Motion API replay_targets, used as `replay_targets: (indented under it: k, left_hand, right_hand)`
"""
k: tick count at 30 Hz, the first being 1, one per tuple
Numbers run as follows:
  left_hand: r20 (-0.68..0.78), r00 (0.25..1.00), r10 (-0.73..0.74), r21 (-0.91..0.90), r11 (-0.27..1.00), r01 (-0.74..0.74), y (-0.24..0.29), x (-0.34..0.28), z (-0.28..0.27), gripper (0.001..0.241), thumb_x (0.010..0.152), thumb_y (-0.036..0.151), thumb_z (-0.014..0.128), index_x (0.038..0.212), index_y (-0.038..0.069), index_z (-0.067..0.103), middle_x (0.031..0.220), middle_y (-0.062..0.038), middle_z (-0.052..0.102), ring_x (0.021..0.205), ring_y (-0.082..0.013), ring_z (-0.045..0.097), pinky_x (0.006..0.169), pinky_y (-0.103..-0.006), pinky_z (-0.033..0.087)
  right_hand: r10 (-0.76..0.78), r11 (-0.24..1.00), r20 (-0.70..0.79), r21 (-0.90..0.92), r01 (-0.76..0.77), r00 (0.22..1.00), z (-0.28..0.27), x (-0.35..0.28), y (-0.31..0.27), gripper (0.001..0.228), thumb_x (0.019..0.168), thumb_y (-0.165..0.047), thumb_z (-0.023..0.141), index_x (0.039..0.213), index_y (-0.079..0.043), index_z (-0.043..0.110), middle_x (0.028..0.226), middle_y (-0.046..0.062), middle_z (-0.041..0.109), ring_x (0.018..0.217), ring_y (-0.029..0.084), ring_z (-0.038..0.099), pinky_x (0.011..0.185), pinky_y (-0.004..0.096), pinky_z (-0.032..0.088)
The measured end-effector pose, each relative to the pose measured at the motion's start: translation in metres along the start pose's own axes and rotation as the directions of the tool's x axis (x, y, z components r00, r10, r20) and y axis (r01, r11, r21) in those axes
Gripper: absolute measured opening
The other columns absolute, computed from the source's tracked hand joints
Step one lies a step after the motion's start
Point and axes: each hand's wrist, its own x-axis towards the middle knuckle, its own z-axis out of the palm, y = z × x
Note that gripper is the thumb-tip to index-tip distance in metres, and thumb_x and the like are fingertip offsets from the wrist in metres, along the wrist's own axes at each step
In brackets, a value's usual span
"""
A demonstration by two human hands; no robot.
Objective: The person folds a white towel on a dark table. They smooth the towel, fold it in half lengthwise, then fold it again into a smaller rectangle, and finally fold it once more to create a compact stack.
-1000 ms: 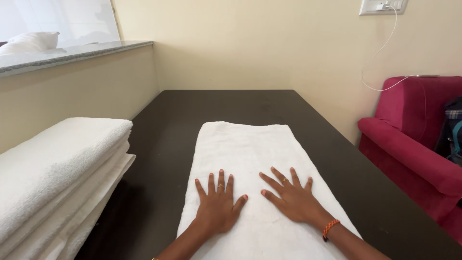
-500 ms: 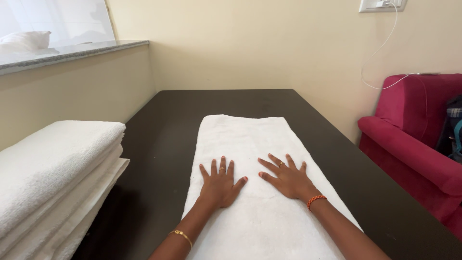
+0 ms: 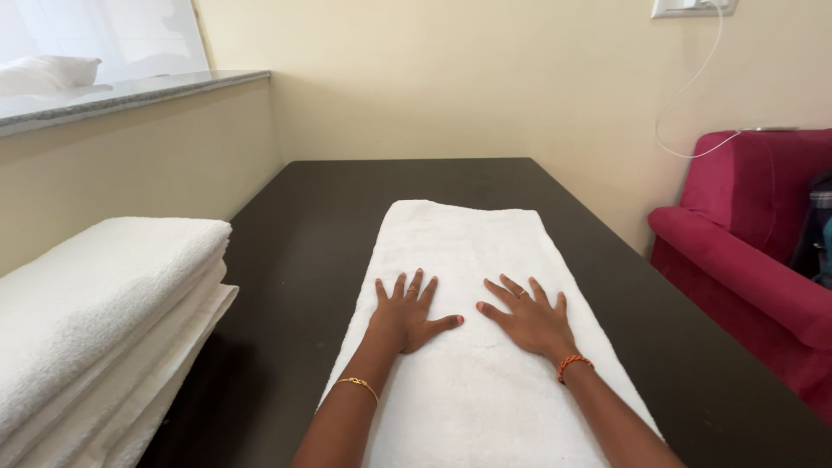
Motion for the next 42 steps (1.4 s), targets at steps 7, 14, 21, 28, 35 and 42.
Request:
replay_targets:
  k: [7, 14, 21, 28, 35, 42]
  left_hand:
    - [0.098, 0.987, -0.131, 0.2, 0.974, 0.109, 0.039, -0.004, -0.002, 0.091, 0.088, 0.082, 0.013, 0.163, 0.031, 0.01, 0.173, -0.005, -0.001, 0.159, -0.0242, -0.003, 0.125, -0.0654, -0.008]
    - [-0.028, 0.999, 0.032, -0.173, 0.984, -0.036, 0.052, -0.103, 0.011, 0.082, 0.104, 0.059, 0.02, 0.161, 0.001, 0.01, 0.167, -0.03, 0.002, 0.156, -0.0419, -0.007, 0.12, -0.0634, -0.011]
    - [-0.889, 0.412, 0.198, 0.228, 0.973, 0.023, 0.039, -0.157, 0.085, 0.099, 0.097, 0.08, 0.019, 0.16, 0.003, 0.017, 0.166, -0.024, 0.012, 0.155, -0.0372, 0.003, 0.123, -0.0614, -0.003]
    - [-0.862, 0.447, 0.237, 0.319, 0.941, 0.117, 0.009, -0.184, 0.025, 0.109, 0.098, 0.093, 0.021, 0.163, 0.005, 0.015, 0.174, -0.014, 0.014, 0.156, -0.0227, 0.007, 0.126, -0.0446, 0.001]
    - [0.017, 0.993, 0.113, -0.155, 0.982, -0.109, -0.041, -0.166, -0.022, 0.082, 0.098, 0.069, 0.023, 0.163, 0.019, 0.013, 0.172, -0.002, 0.01, 0.159, -0.0201, 0.004, 0.125, -0.05, -0.004]
    - [0.06, 0.995, 0.078, 0.038, 0.996, -0.081, -0.091, -0.121, -0.026, 0.075, 0.093, 0.075, 0.021, 0.161, 0.046, 0.014, 0.173, 0.004, 0.005, 0.158, -0.0228, 0.002, 0.123, -0.061, -0.004]
  right_hand:
    - [0.086, 0.996, -0.042, 0.022, -0.085, 0.995, 0.003, -0.012, 0.001, 0.072, 0.084, -0.084, 0.037, 0.15, -0.055, 0.041, 0.168, -0.016, 0.024, 0.158, 0.02, 0.014, 0.127, 0.059, 0.005]
    - [0.124, 0.992, -0.058, 0.037, -0.122, 0.991, 0.004, -0.014, 0.002, 0.066, 0.089, -0.079, 0.039, 0.15, -0.055, 0.04, 0.169, -0.015, 0.023, 0.158, 0.018, 0.014, 0.126, 0.058, 0.005]
    - [0.1, 0.993, -0.109, -0.048, -0.106, 0.989, 0.007, -0.01, 0.004, 0.066, 0.092, -0.075, 0.038, 0.153, -0.05, 0.039, 0.168, -0.014, 0.026, 0.155, 0.019, 0.022, 0.122, 0.057, 0.017]
    - [0.039, 0.989, -0.125, -0.139, -0.056, 0.991, 0.009, -0.015, 0.029, 0.069, 0.093, -0.074, 0.035, 0.156, -0.044, 0.036, 0.165, -0.013, 0.032, 0.151, 0.019, 0.03, 0.113, 0.053, 0.03]
    - [0.131, 0.953, -0.061, -0.267, -0.143, 0.989, -0.016, -0.065, 0.041, 0.076, 0.094, -0.073, 0.031, 0.16, -0.035, 0.029, 0.167, -0.006, 0.031, 0.148, 0.019, 0.033, 0.103, 0.051, 0.04]
    - [0.213, 0.917, 0.08, -0.36, -0.171, 0.974, -0.047, -0.155, 0.016, 0.102, 0.094, -0.082, 0.03, 0.159, -0.004, 0.028, 0.152, 0.016, 0.045, 0.141, 0.025, 0.037, 0.102, 0.051, 0.043]
